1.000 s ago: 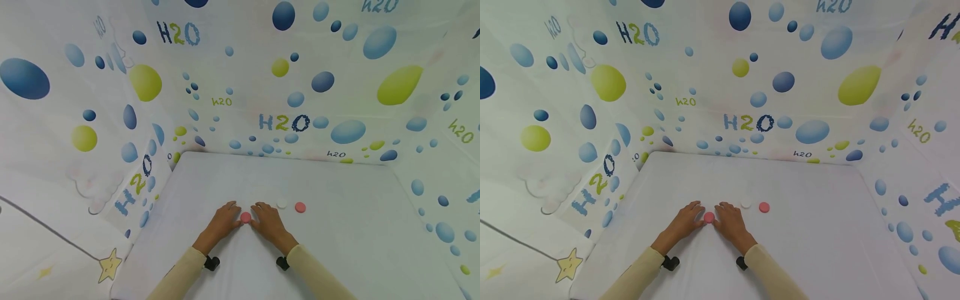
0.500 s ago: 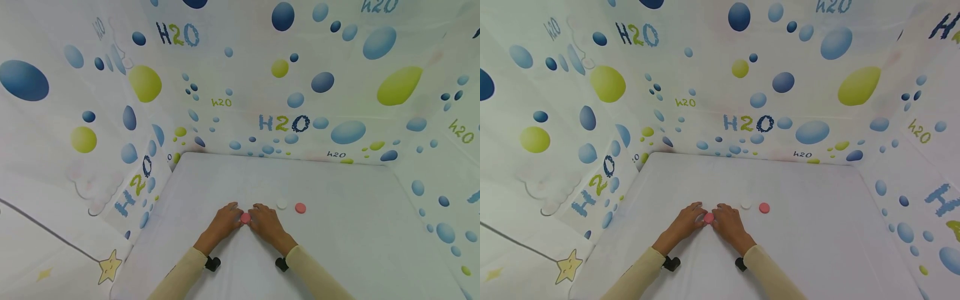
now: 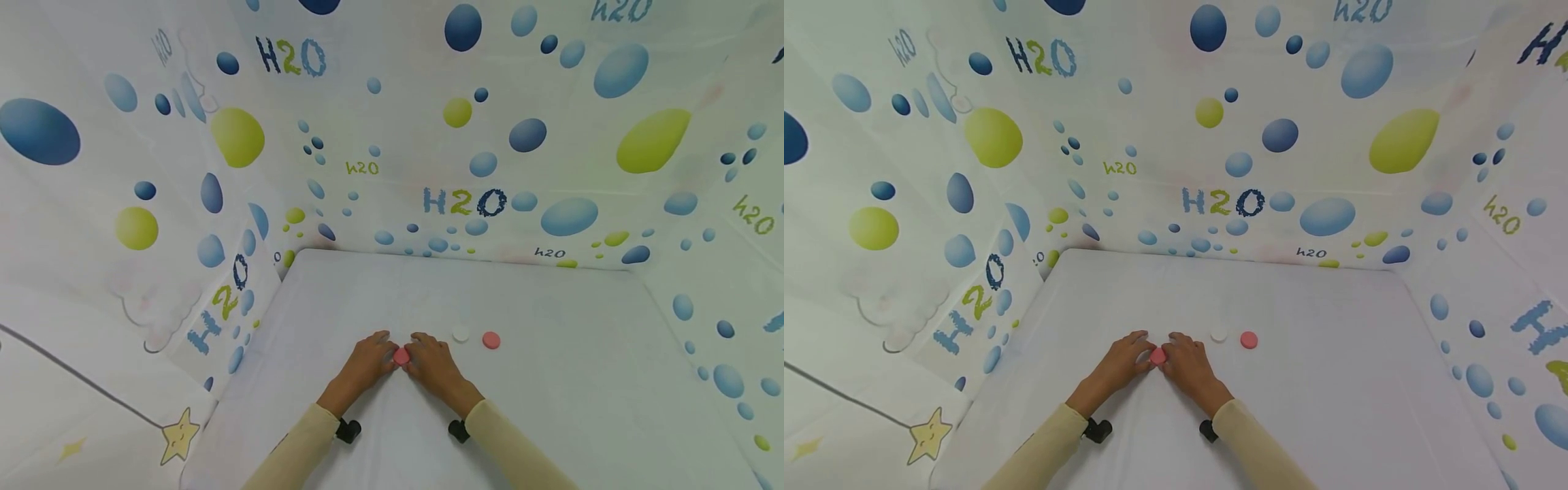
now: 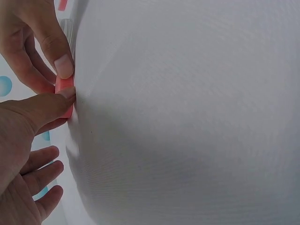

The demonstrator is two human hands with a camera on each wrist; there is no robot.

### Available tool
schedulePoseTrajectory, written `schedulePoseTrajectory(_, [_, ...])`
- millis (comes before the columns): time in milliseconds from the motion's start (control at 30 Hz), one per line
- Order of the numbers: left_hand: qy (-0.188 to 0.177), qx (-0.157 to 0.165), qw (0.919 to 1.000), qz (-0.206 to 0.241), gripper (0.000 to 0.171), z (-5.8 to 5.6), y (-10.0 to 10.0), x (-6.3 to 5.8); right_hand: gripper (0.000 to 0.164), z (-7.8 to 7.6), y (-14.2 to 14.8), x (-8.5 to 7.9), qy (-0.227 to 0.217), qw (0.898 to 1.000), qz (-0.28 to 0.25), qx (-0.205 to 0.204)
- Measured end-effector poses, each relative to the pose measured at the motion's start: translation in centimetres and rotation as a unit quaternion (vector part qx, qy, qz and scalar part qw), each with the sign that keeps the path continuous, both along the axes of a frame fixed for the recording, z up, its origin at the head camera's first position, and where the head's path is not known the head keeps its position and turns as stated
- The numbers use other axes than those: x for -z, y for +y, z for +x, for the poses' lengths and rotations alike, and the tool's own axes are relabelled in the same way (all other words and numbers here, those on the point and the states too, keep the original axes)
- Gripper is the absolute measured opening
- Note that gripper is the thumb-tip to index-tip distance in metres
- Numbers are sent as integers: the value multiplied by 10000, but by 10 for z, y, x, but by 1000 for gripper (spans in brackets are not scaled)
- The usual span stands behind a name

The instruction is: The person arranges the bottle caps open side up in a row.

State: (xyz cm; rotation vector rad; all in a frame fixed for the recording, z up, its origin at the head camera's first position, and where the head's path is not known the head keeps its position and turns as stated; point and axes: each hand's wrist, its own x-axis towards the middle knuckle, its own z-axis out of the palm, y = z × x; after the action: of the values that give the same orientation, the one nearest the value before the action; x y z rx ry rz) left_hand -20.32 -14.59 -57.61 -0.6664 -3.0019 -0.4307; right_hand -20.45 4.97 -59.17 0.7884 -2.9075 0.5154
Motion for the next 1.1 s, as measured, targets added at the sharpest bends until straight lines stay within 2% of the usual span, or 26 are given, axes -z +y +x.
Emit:
schedulePoseTrajectory(333, [-44,28,10000,82,32,0,-1,1,37,0,0,-2,66,10000,28,-55])
schedulePoseTrajectory(567, [-135,-22,9997,213,33,0,-2,2,34,0,0,-5,-68,9998,-133,-142])
schedulePoseTrajectory(900, [-265,-118,9974,666,34,-2,-4,1,39,-2,-2,-11,-127,9996,-241,-82])
schedulePoseTrajectory(1100, [-352,-220,9948,933,31,-3,-2,-1,34,-1,-6,-14,-286,9980,-543,129])
